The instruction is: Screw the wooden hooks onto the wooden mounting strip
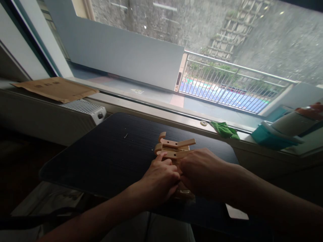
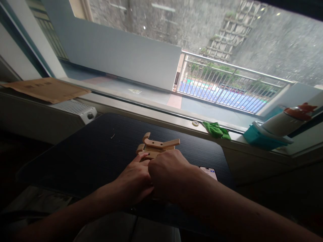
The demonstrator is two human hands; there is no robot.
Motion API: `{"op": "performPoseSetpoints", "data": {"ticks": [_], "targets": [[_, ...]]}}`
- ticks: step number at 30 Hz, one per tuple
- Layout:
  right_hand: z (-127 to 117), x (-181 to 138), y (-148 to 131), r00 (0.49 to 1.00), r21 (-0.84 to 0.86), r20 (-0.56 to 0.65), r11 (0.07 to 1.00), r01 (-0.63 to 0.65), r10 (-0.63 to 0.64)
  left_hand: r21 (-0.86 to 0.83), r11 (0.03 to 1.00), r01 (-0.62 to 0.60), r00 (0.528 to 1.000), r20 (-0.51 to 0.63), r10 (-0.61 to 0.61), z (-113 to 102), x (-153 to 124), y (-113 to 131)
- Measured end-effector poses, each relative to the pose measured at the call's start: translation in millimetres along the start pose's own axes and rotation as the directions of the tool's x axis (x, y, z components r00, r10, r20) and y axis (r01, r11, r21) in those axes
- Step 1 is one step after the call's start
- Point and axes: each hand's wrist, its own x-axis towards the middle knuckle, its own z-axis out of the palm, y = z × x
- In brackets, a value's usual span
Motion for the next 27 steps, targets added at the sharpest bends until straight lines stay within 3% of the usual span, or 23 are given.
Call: {"op": "performPoseSetpoints", "data": {"ticks": [5, 14, 19, 24, 27], "targets": [[-11.9, 1.8, -7.9, 0.977, -0.177, 0.204, 0.980, 0.095, -0.058, 0.024, 1.000, -0.008, 1.000, -0.010, 0.009, 1.0, 0.3, -1.4], [-18.2, 10.1, -18.0, 0.962, -0.222, 0.271, 0.971, 0.090, -0.028, 0.030, 0.999, 0.023, 1.000, 0.004, -0.023, 3.4, -0.6, -1.3], [-11.7, 8.9, -12.2, 0.968, -0.181, 0.251, 0.982, 0.052, -0.005, 0.057, 0.998, 0.010, 1.000, 0.026, -0.012, 1.8, -0.1, 0.6], [-10.9, -0.4, -6.6, 0.975, -0.169, 0.219, 0.986, -0.001, 0.038, 0.091, 0.993, 0.080, 0.996, -0.039, -0.077, -11.5, -10.7, 4.1], [-13.8, -5.9, -4.6, 0.989, -0.144, 0.150, 0.989, 0.027, -0.006, 0.087, 0.992, 0.093, 0.993, -0.082, -0.086, -18.6, -27.1, 4.2]]}}
